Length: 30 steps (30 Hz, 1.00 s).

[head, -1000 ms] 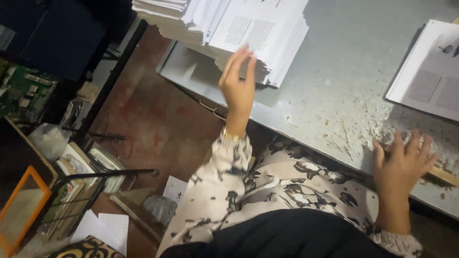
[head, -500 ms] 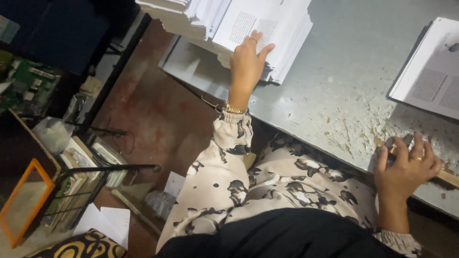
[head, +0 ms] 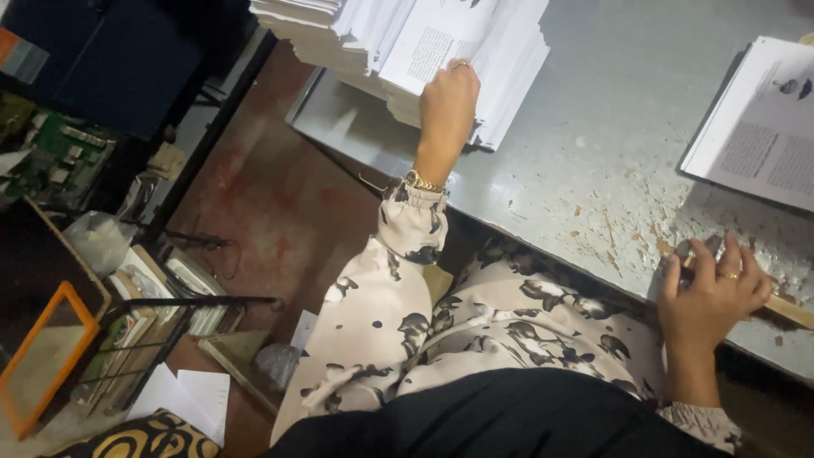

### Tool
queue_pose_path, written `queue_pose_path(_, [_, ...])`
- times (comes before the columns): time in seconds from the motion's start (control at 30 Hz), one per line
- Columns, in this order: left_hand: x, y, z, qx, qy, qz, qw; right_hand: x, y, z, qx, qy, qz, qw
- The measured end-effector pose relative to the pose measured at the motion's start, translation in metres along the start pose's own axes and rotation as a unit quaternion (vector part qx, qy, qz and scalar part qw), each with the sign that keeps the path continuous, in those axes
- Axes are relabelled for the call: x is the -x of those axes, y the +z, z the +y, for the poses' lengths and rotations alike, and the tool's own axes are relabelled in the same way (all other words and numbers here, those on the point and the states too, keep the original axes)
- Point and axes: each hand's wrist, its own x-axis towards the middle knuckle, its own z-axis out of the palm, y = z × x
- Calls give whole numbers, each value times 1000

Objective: Folding individual sheets of printed paper and creasing the folds using a wooden block.

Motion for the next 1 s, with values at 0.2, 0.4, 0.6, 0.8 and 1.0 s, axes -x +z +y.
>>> queue_pose_path(0.2, [-13,-31,-15,274,-90,-137,948,2,8,6,1,34,-31,999])
queue_pose_path(0.4, [12,-43,-27,260,-32,-173,950,6,10,9,27,-3,19,999])
queue_pose_path(0.6, [13,-70,-34,262,-44,-143,953,3,8,7,12,10,-1,1000])
queue_pose_path(0.8, [0,-36,-28,223,-69,-125,964,7,9,7,28,11,5,1000])
queue_pose_path(1.0, [1,-46,-25,228,-79,-146,959,7,18,14,28,15,-7,999])
